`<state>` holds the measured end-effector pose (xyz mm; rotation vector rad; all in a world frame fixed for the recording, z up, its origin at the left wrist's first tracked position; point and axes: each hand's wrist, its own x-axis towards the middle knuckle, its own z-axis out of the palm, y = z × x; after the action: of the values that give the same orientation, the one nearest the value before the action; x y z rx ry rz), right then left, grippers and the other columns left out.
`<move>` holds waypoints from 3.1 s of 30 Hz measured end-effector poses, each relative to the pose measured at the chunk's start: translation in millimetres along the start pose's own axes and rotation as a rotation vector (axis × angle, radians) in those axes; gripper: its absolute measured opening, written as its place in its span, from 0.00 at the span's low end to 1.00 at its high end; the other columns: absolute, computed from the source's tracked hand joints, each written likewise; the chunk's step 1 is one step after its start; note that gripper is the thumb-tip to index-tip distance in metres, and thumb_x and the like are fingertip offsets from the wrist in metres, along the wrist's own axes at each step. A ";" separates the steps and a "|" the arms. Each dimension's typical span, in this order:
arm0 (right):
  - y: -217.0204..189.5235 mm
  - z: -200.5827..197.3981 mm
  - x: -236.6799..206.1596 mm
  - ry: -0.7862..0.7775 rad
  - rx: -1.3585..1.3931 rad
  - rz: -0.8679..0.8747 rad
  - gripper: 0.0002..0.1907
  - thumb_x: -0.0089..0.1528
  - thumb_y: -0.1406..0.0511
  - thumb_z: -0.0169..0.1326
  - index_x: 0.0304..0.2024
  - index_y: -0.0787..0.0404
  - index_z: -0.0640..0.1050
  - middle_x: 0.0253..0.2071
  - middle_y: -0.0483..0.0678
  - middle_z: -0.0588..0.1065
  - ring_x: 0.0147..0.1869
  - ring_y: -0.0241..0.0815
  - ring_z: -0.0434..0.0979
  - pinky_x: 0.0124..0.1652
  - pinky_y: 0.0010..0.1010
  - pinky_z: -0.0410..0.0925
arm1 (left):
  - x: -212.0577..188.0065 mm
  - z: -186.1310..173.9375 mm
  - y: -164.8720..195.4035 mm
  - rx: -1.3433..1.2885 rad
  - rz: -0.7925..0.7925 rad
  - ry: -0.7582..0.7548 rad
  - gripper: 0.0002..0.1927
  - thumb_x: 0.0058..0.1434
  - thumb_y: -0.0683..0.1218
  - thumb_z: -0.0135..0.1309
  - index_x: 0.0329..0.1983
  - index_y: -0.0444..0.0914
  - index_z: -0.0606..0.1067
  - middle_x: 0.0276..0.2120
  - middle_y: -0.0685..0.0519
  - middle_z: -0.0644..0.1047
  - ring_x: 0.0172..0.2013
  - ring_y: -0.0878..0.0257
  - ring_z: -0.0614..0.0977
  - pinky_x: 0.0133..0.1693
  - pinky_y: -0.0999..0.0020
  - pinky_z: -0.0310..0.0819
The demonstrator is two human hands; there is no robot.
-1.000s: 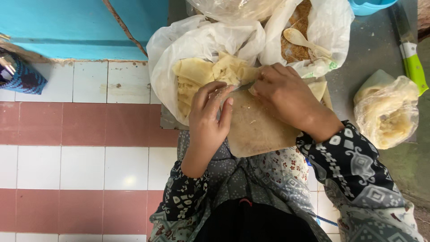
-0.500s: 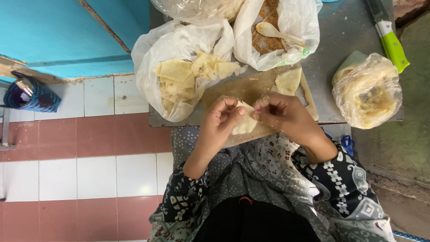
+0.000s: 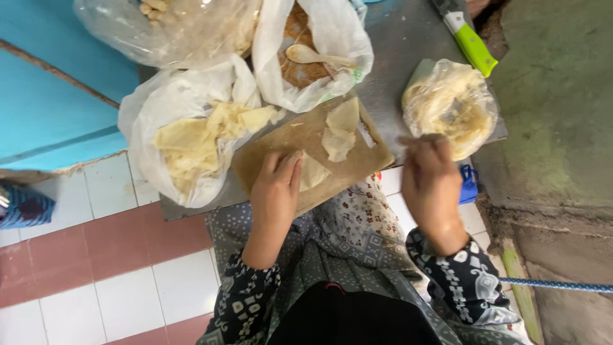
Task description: The person sits with a cutting board on their lap, takes thin dough sheets from a plastic bag, and spoons brown filling from another bag onto each sheet. They fold and pinch the dough around the filling by hand and set the wrapped pieces aside, repeating the process.
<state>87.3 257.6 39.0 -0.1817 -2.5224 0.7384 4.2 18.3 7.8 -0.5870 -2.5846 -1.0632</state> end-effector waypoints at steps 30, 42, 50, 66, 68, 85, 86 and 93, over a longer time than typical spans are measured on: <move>116.1 -47.3 48.6 -0.226 -0.392 -0.197 0.14 0.57 0.79 0.53 0.33 0.55 0.83 0.56 0.48 0.73 0.61 0.52 0.68 0.60 0.41 0.60 | -13.0 -7.9 -6.6 -0.141 -0.233 -0.135 0.27 0.62 0.41 0.61 0.64 0.35 0.69 0.44 0.47 0.73 0.34 0.58 0.79 0.36 0.63 0.78; 24.2 -9.9 51.6 -0.398 0.494 -0.119 0.23 0.55 0.86 0.39 0.40 0.62 0.79 0.55 0.52 0.71 0.65 0.49 0.70 0.63 0.35 0.64 | -11.9 -10.3 -3.3 -0.123 -0.246 -0.053 0.18 0.63 0.41 0.58 0.55 0.34 0.71 0.39 0.44 0.74 0.35 0.50 0.80 0.37 0.56 0.75; -55.5 69.2 51.1 -0.481 -0.163 -0.566 0.32 0.54 0.72 0.56 0.63 0.55 0.76 0.64 0.55 0.67 0.65 0.58 0.66 0.59 0.47 0.62 | -9.0 -19.8 -5.8 -0.073 -0.269 -0.054 0.12 0.62 0.44 0.59 0.47 0.37 0.72 0.38 0.47 0.76 0.39 0.46 0.80 0.38 0.53 0.74; -53.4 44.5 50.1 -0.406 -0.439 -0.628 0.32 0.53 0.71 0.55 0.62 0.54 0.77 0.73 0.54 0.63 0.68 0.56 0.64 0.62 0.48 0.59 | -8.7 -23.4 -6.0 -0.023 -0.198 -0.036 0.09 0.63 0.42 0.58 0.43 0.38 0.72 0.36 0.48 0.76 0.36 0.48 0.80 0.38 0.54 0.74; -41.5 25.0 35.9 -0.276 -0.330 -0.450 0.28 0.53 0.75 0.53 0.56 0.55 0.80 0.70 0.52 0.66 0.68 0.55 0.66 0.61 0.46 0.60 | -12.3 -26.8 -4.3 -0.038 -0.218 -0.056 0.08 0.62 0.43 0.59 0.42 0.38 0.73 0.35 0.49 0.77 0.36 0.50 0.81 0.35 0.56 0.74; 133.1 -23.5 53.5 -0.140 -0.599 0.015 0.17 0.61 0.64 0.56 0.53 0.52 0.82 0.50 0.54 0.69 0.54 0.57 0.68 0.49 0.50 0.62 | -29.6 -22.0 16.7 0.019 -0.341 -0.074 0.09 0.62 0.44 0.63 0.44 0.38 0.79 0.31 0.54 0.76 0.26 0.64 0.75 0.31 0.68 0.72; 136.0 -19.6 56.1 -0.141 -0.611 0.017 0.18 0.61 0.61 0.58 0.54 0.54 0.82 0.50 0.55 0.69 0.54 0.58 0.68 0.48 0.51 0.62 | -30.8 -20.9 16.6 0.007 -0.350 -0.066 0.09 0.62 0.44 0.63 0.44 0.38 0.79 0.31 0.54 0.76 0.27 0.64 0.75 0.31 0.68 0.72; 164.1 -21.1 69.9 -0.230 -0.417 -0.042 0.20 0.58 0.65 0.60 0.54 0.53 0.82 0.54 0.59 0.67 0.59 0.62 0.65 0.54 0.53 0.60 | -32.7 -18.1 8.6 0.016 -0.294 -0.087 0.09 0.64 0.44 0.62 0.45 0.37 0.79 0.32 0.53 0.76 0.27 0.64 0.75 0.32 0.68 0.72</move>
<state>35.4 424.1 -3.7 -0.1932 -2.8661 0.2163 38.8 2.3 12.2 -0.2582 -2.8150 -1.1249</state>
